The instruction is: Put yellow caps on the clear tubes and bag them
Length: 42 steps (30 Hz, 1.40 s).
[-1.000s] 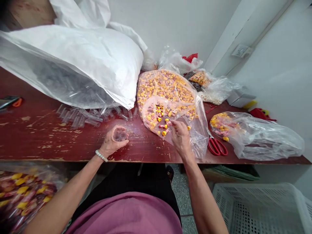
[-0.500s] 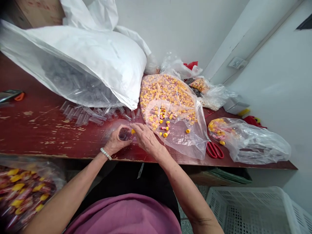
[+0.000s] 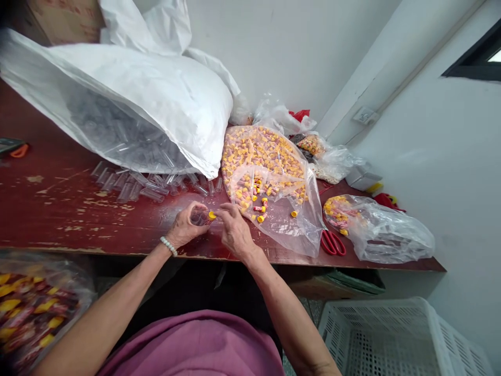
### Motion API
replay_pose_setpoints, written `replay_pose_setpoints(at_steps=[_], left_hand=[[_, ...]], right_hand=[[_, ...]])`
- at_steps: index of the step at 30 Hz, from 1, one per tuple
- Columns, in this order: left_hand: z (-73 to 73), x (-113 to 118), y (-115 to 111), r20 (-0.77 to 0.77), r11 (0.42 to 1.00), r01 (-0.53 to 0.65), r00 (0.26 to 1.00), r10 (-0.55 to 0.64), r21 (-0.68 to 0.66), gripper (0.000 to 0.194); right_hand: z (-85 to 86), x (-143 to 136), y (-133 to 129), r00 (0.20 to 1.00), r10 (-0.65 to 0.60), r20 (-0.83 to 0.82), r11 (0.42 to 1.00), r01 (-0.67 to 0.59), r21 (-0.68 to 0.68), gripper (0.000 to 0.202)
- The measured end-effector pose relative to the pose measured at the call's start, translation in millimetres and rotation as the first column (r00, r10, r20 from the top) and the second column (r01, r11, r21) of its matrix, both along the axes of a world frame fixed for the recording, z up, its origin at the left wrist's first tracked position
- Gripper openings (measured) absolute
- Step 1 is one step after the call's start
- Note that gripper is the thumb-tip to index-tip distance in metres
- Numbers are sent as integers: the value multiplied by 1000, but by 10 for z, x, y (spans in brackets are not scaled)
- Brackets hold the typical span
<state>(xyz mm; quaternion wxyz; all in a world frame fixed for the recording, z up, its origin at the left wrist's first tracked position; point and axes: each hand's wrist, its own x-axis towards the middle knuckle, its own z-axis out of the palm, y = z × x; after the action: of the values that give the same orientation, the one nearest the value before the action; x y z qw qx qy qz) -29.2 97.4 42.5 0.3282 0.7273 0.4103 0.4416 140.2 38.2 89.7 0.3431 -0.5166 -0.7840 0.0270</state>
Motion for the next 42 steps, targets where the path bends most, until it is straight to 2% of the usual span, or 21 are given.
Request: replay_pose_setpoints(at_steps=[1, 3, 5, 6, 8, 10, 12, 17, 21, 23, 24, 26, 28, 30, 32, 34, 36, 39, 42], left_hand=[[3, 3, 1, 0, 1000, -1, 1000, 1, -8, 37], [7, 9, 5, 7, 999, -3, 1000, 3, -33, 38], [2, 14, 21, 24, 998, -11, 1000, 13, -63, 39], [-4, 14, 33, 36, 997, -16, 999, 19, -81, 40], [-13, 7, 65, 61, 993, -19, 998, 27, -120, 41], [-9, -9, 96, 81, 988, -12, 996, 25, -152, 41], [14, -29, 114, 105, 985, -3, 994, 22, -173, 40], [103, -51, 101, 146, 980, -4, 989, 34, -201, 39], [72, -27, 90, 146, 981, 27, 989, 1, -191, 39], [27, -8, 89, 117, 988, 46, 993, -28, -150, 40], [7, 0, 87, 92, 991, 49, 995, -38, -124, 41], [-15, 11, 80, 39, 996, 45, 998, -42, -72, 41], [-7, 13, 69, 2, 999, 30, 1000, -30, -35, 40], [22, 10, 57, -19, 1000, 24, 1000, -24, -12, 39], [53, 7, 47, -44, 1000, 18, 999, -18, 5, 39], [72, 4, 40, -64, 1000, 9, 998, -8, 13, 39], [77, 4, 38, -70, 1000, 3, 998, -2, 6, 40], [67, 6, 37, -68, 1000, 3, 998, -4, -17, 41], [51, 8, 38, -93, 1000, 14, 996, -15, -10, 42]], right_hand=[[47, 122, 3, 997, -54, -61, 997, 57, 47, 42], [104, 443, 28, 956, -253, -151, 958, 269, 100, 33], [89, 786, 69, 894, -429, -132, 898, 438, 51, 27], [52, 930, 88, 888, -450, -90, 892, 453, 5, 25], [-64, 1108, 115, 918, -396, -14, 915, 394, -81, 21], [-200, 1137, 126, 956, -294, 13, 948, 293, -124, 20], [-319, 1079, 129, 967, -253, 8, 959, 252, -130, 21], [-448, 1086, 120, 913, -398, -85, 916, 391, -93, 30], [-358, 1185, 79, 801, -556, -222, 830, 551, -89, 44], [-233, 1068, 61, 737, -604, -302, 787, 611, -84, 50], [-159, 949, 58, 720, -592, -362, 790, 608, -83, 49], [-17, 610, 68, 718, -473, -510, 857, 510, -76, 42], [68, 213, 98, 727, -270, -631, 950, 308, -51, 33], [61, -137, 135, 728, -163, -665, 982, 184, -39, 28], [-22, -368, 166, 734, -162, -660, 985, 157, -68, 26], [-128, -462, 180, 753, -206, -625, 978, 172, -115, 26], [-207, -454, 174, 817, -225, -531, 974, 189, -122, 25], [-260, -374, 130, 957, -153, -248, 987, 160, 6, 20], [-281, -340, 45, 988, -155, 13, 984, 153, 95, 18]])
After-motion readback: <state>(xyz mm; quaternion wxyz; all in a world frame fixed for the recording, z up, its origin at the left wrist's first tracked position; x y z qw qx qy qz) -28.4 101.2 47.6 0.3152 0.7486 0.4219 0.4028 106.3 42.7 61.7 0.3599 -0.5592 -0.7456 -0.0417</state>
